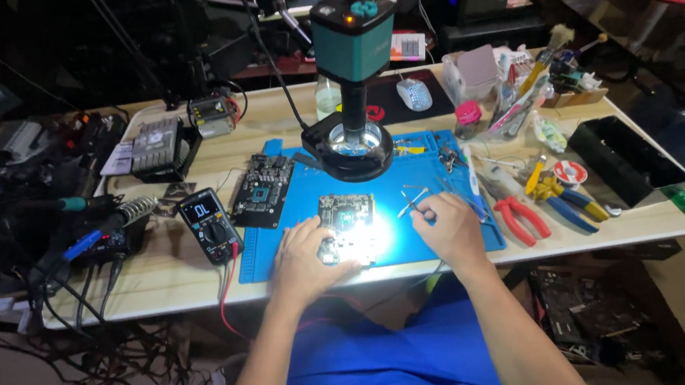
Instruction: Testing components on a circuit board using a digital multimeter and a microscope at a repair bench.
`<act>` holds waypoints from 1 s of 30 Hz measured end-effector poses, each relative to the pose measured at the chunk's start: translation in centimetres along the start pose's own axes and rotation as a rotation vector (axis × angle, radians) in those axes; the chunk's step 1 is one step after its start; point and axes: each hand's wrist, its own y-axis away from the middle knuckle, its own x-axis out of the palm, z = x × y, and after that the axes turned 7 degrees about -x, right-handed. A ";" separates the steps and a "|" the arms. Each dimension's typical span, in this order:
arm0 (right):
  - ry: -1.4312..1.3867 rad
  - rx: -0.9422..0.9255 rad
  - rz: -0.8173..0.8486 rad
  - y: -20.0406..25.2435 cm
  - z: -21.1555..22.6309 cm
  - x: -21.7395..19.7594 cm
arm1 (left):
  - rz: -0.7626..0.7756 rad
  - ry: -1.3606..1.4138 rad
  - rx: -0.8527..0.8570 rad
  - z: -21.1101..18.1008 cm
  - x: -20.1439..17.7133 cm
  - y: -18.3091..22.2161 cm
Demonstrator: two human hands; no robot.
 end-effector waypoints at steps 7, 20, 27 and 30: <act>-0.189 0.170 -0.054 -0.2 0.2 -0.1 | -0.016 -0.018 -0.004 -0.3 -0.2 0.0; -0.840 0.393 0.002 -1.5 3.6 3.8 | 0.031 -0.017 -0.058 0.6 0.6 -0.6; -0.667 0.334 0.115 -1.2 5.7 3.0 | 0.015 -0.011 -0.062 0.6 0.9 -0.2; -0.654 0.238 0.050 -1.8 5.4 2.5 | 0.011 -0.011 -0.065 0.2 0.6 -0.2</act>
